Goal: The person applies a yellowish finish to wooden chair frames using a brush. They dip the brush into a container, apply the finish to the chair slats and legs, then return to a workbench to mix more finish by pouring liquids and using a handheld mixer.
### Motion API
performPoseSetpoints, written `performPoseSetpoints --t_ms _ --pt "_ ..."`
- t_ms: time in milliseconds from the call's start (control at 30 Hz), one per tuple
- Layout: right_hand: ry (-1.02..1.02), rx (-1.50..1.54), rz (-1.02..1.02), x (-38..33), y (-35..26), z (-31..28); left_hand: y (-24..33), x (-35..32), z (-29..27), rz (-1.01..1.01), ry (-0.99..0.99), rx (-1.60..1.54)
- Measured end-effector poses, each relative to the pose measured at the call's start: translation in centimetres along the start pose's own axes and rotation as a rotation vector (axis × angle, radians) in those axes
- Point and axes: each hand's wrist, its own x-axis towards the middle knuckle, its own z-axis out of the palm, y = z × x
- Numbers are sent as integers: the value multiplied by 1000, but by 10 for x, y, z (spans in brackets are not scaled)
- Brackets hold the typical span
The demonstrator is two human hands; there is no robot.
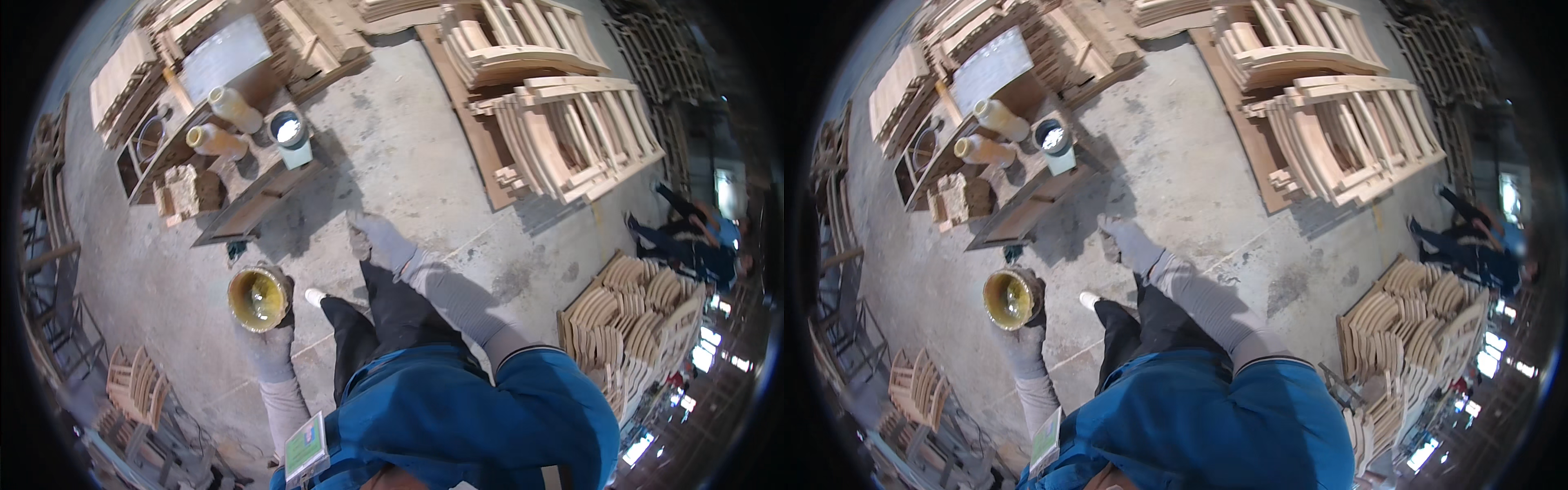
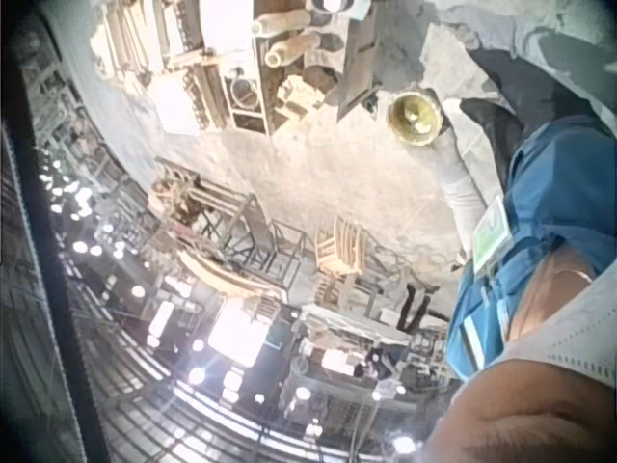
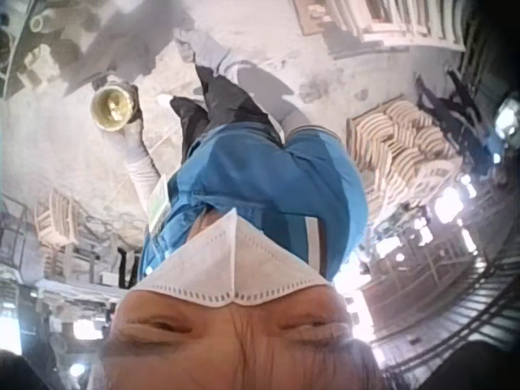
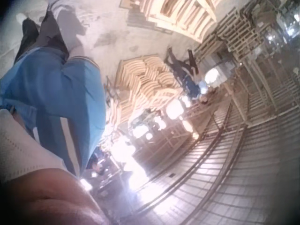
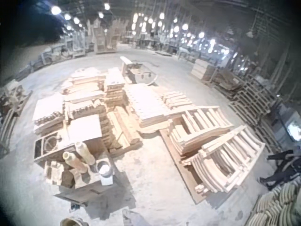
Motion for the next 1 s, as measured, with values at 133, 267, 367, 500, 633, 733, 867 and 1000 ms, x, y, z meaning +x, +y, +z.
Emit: performPoseSetpoints --t_ms 133,267,367,500,633,733,867,1000 --pt "54 12 6 1 29 -5 19 7 -21 58 -87 299" --pt "178 112 32 13 64 2 44 15 -57 199 -90 735" --pt "221 285 10 26 98 2 60 27 -82 -34 -148 370" --pt "189 222 -45 25 127 17 75 20 -99 89 -264 857" --pt "136 160 -106 20 139 19 98 32 -129 -239 -369 251" --pt "104 239 -60 14 141 6 98 37 -126 -472 -80 -242" --pt "122 216 -94 12 133 -2 96 46 -152 -265 -230 194" --pt "99 -38 -205 13 110 -3 72 43 -128 472 -423 1674"
